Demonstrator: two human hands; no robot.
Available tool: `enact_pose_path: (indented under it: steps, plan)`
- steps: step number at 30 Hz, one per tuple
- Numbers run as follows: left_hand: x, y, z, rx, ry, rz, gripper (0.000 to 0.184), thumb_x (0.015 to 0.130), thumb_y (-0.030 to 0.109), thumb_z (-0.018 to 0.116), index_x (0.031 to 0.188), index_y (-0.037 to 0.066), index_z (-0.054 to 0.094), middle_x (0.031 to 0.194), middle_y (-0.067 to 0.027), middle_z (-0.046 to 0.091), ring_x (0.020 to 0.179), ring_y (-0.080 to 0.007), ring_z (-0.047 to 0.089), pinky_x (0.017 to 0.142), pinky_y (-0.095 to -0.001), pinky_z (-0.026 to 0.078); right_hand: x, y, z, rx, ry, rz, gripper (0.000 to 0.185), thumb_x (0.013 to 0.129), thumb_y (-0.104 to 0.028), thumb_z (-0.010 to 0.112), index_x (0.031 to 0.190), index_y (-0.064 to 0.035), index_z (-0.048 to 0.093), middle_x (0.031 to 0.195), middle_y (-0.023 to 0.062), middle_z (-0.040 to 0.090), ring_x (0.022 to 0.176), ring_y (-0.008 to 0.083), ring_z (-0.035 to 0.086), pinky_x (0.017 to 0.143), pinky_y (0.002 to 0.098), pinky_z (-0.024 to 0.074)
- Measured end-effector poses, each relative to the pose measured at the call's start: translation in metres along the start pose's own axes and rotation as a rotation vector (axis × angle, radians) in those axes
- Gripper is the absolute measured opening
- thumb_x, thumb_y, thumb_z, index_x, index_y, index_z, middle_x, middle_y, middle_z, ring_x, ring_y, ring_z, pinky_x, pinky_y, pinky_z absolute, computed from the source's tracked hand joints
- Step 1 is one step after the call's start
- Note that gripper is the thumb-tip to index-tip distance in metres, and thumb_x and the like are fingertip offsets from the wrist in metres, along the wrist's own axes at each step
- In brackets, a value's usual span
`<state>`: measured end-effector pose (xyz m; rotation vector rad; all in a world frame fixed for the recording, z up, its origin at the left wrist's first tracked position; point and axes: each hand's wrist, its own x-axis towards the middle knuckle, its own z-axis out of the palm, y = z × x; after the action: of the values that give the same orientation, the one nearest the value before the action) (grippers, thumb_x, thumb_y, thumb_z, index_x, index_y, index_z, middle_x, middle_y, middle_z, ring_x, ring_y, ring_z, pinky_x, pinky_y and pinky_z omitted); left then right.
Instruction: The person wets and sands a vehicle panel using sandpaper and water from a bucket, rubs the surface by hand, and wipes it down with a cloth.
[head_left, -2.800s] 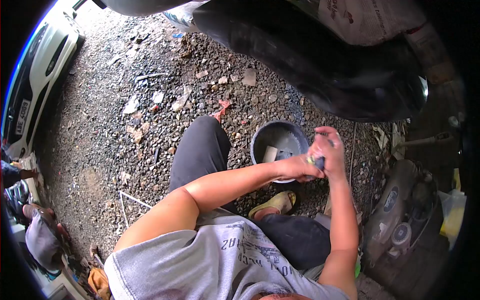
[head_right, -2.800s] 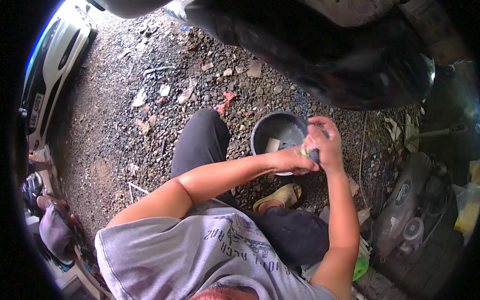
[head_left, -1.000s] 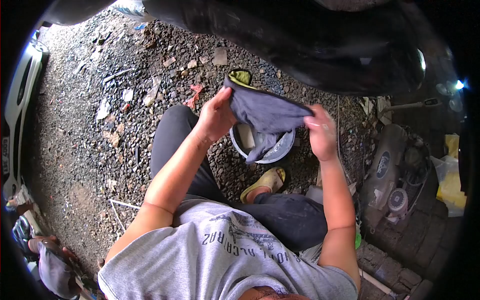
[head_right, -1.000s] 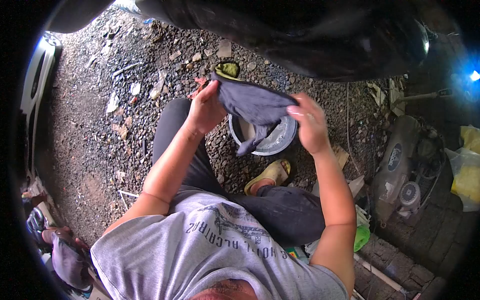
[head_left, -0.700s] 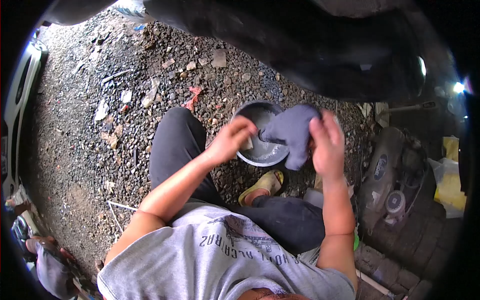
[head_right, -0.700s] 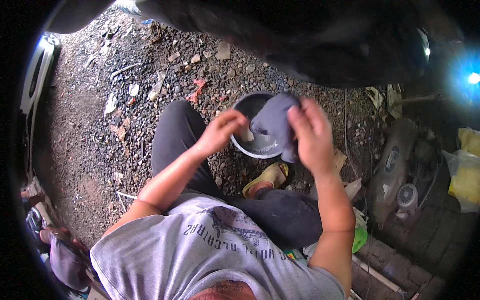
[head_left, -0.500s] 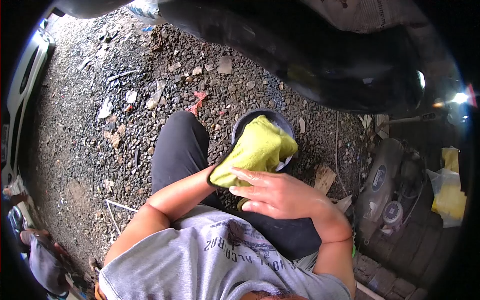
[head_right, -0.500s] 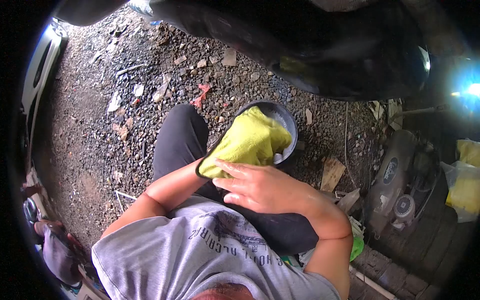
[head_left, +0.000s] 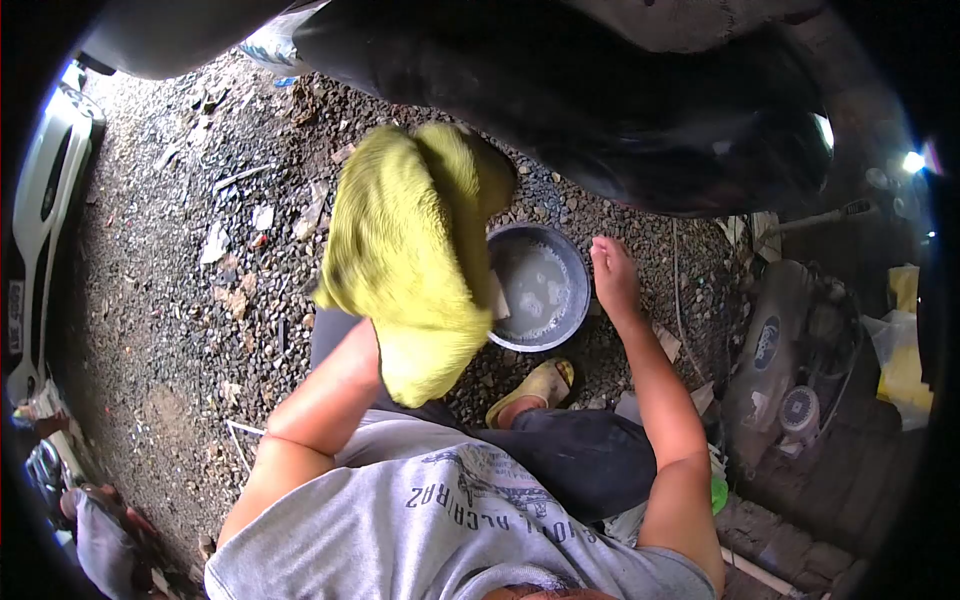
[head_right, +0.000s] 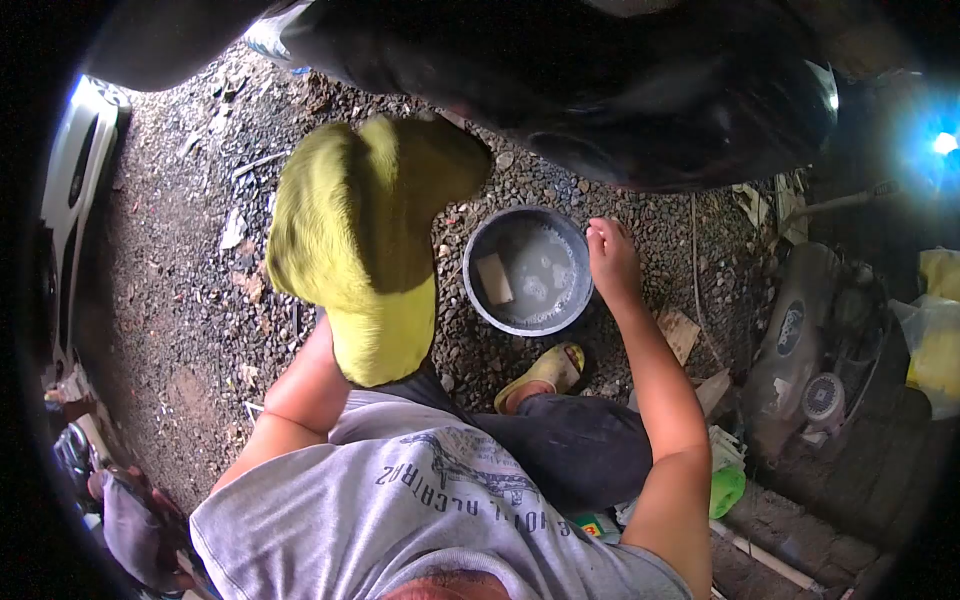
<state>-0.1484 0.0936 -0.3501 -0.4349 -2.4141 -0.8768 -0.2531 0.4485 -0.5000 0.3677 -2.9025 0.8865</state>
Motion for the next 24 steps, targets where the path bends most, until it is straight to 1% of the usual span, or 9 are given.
enact_pose_path:
  steps: [3,4,7,8,11,14,17,20,24]
  plan:
    - [0.032,-0.01,-0.019,0.206,0.033,0.155,0.047,0.086,0.031,0.067,0.124,0.002,0.062,0.117,-0.02,0.065,0.109,-0.0371,0.061,0.098,-0.0454,0.046,-0.007,0.009,0.013,-0.089,0.034,-0.007,0.028,0.1,-0.024,0.057,0.119,-0.0033,0.062,0.122,0.0147,0.063,0.113,0.0351,0.061,0.094,0.0433,0.0502]
    - [0.045,-0.015,-0.022,0.247,0.047,0.192,0.047,0.086,0.03,0.067,0.123,0.002,0.062,0.118,-0.0206,0.064,0.11,-0.0378,0.06,0.099,-0.046,0.046,-0.008,0.016,0.015,-0.093,-0.014,0.01,0.032,0.1,-0.025,0.057,0.123,-0.0025,0.06,0.131,0.0167,0.057,0.121,0.0348,0.056,0.1,0.0437,0.047]
    - [0.092,-0.033,-0.024,0.31,0.048,0.285,0.046,0.084,0.029,0.067,0.122,0.002,0.064,0.121,-0.0227,0.064,0.114,-0.04,0.059,0.101,-0.0477,0.044,-0.008,0.03,0.026,-0.075,0.025,-0.032,0.035,0.1,-0.025,0.056,0.125,-0.0011,0.057,0.133,0.0189,0.056,0.123,0.0368,0.054,0.103,0.0438,0.0454]
    - [0.107,-0.042,-0.019,0.293,0.033,0.311,0.046,0.082,0.026,0.07,0.123,0.004,0.064,0.123,-0.0204,0.064,0.116,-0.038,0.059,0.102,-0.0462,0.045,-0.009,0.022,0.025,-0.038,-0.007,0.035,0.035,0.101,-0.022,0.054,0.126,0.0025,0.056,0.135,0.0212,0.054,0.128,0.0366,0.05,0.108,0.0433,0.0407]
    - [0.151,-0.053,-0.009,0.221,-0.037,0.323,0.046,0.081,0.022,0.074,0.124,0.009,0.064,0.126,-0.0154,0.063,0.12,-0.0332,0.058,0.103,-0.043,0.046,-0.011,0.025,0.029,-0.033,0.002,0.005,0.036,0.102,-0.024,0.053,0.127,0.002,0.055,0.136,0.0209,0.053,0.13,0.0364,0.049,0.109,0.0434,0.0401]
    - [0.181,-0.039,-0.01,0.099,-0.147,0.205,0.042,0.088,0.025,0.067,0.126,0.009,0.062,0.127,-0.0146,0.063,0.121,-0.0308,0.057,0.105,-0.0419,0.044,-0.01,0.03,0.034,-0.022,-0.02,-0.033,0.037,0.102,-0.026,0.053,0.127,0.0012,0.055,0.137,0.0206,0.052,0.131,0.0365,0.048,0.11,0.0435,0.0395]
    - [0.207,-0.035,-0.009,-0.025,-0.245,0.094,0.038,0.096,0.029,0.061,0.128,0.009,0.061,0.127,-0.0138,0.063,0.122,-0.0284,0.056,0.107,-0.0409,0.043,-0.01,0.034,0.036,-0.039,0.005,-0.103,0.038,0.1,-0.026,0.056,0.127,0.0011,0.055,0.134,0.0216,0.054,0.124,0.0397,0.052,0.105,0.0455,0.043]
    - [0.222,-0.076,0.019,0.166,-0.176,0.403,0.039,0.095,0.03,0.064,0.129,0.012,0.061,0.13,-0.0116,0.062,0.122,-0.0257,0.056,0.107,-0.0364,0.042,-0.01,0.04,0.039,-0.047,-0.001,-0.101,0.038,0.1,-0.026,0.057,0.127,0.0013,0.055,0.135,0.0216,0.054,0.125,0.0395,0.052,0.106,0.0457,0.0423]
    - [0.219,-0.065,0.015,0.085,-0.273,0.374,0.04,0.094,0.028,0.065,0.13,0.011,0.061,0.131,-0.0127,0.062,0.123,-0.0275,0.056,0.108,-0.0383,0.042,-0.013,0.041,0.035,-0.005,-0.048,-0.059,0.039,0.1,-0.026,0.056,0.128,0.0015,0.055,0.136,0.0215,0.054,0.127,0.0387,0.051,0.107,0.0452,0.0416]
